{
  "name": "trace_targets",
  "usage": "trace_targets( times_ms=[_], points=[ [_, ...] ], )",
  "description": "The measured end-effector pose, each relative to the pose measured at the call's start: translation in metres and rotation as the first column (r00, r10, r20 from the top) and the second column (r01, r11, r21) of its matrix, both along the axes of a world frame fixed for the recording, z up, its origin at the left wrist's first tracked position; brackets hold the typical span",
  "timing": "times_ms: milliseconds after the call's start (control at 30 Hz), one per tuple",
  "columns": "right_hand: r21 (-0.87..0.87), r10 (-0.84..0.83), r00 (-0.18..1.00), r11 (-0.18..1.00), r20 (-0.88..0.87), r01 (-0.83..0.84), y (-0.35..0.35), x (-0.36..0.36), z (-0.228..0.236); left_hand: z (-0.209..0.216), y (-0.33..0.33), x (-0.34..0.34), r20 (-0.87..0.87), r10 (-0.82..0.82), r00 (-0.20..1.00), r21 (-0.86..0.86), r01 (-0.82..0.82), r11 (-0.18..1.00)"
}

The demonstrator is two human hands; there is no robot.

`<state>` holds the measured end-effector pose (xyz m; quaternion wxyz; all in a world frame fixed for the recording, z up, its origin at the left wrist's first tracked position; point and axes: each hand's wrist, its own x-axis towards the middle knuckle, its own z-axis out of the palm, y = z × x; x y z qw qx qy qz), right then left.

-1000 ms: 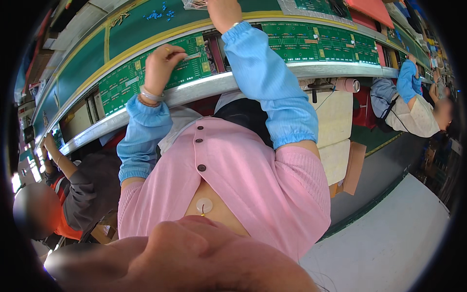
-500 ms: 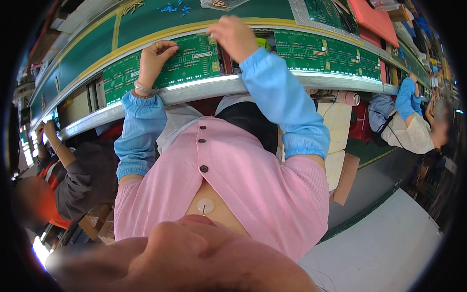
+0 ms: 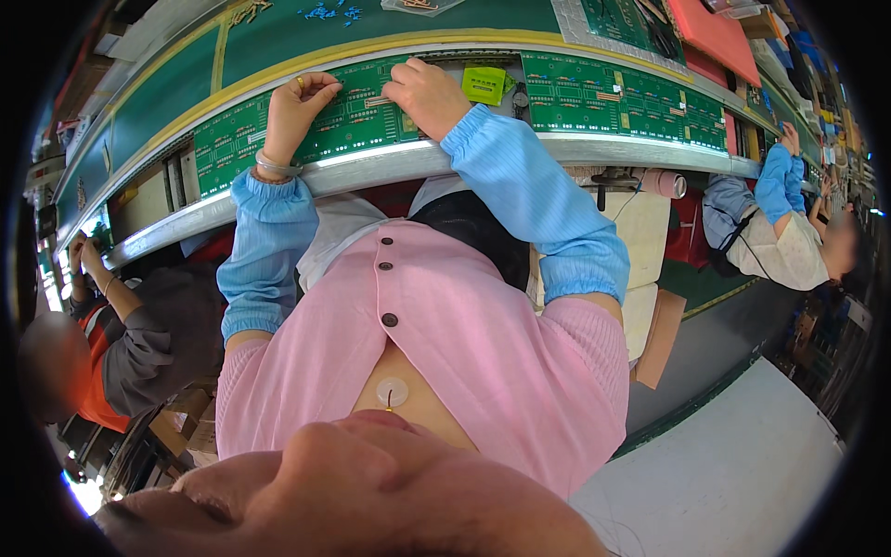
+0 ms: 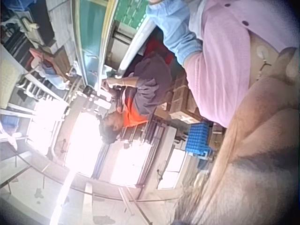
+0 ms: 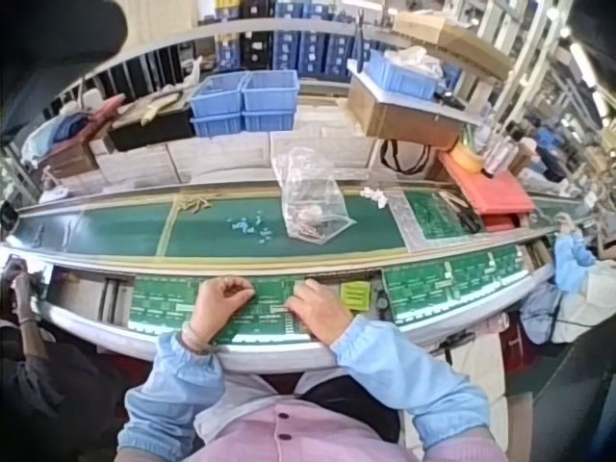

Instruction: The recorder is assembling small electronic components onto circuit boards on a factory production line.

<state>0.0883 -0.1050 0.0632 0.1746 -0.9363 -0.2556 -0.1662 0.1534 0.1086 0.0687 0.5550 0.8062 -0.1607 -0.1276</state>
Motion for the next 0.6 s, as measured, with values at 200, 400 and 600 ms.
trace_targets(
  times_ms=[200, 400, 600],
  points=[
    [-0.104, 0.046, 0.998, 0.994, 0.046, -0.041, 0.003, 0.002, 0.002, 0.002, 0.000, -0.001, 0.003, 0.001, 1.000, -0.006, -0.001, 1.000],
    [-0.086, 0.031, 0.998, 0.996, 0.058, -0.026, -0.008, -0.007, 0.007, -0.001, 0.000, -0.002, -0.005, -0.001, 1.000, -0.036, 0.000, 0.999],
    [-0.109, -0.091, 0.989, 0.989, 0.120, 0.104, -0.005, -0.024, 0.005, 0.000, 0.000, -0.001, 0.009, -0.015, 1.000, -0.028, 0.016, 0.999]
  ],
)
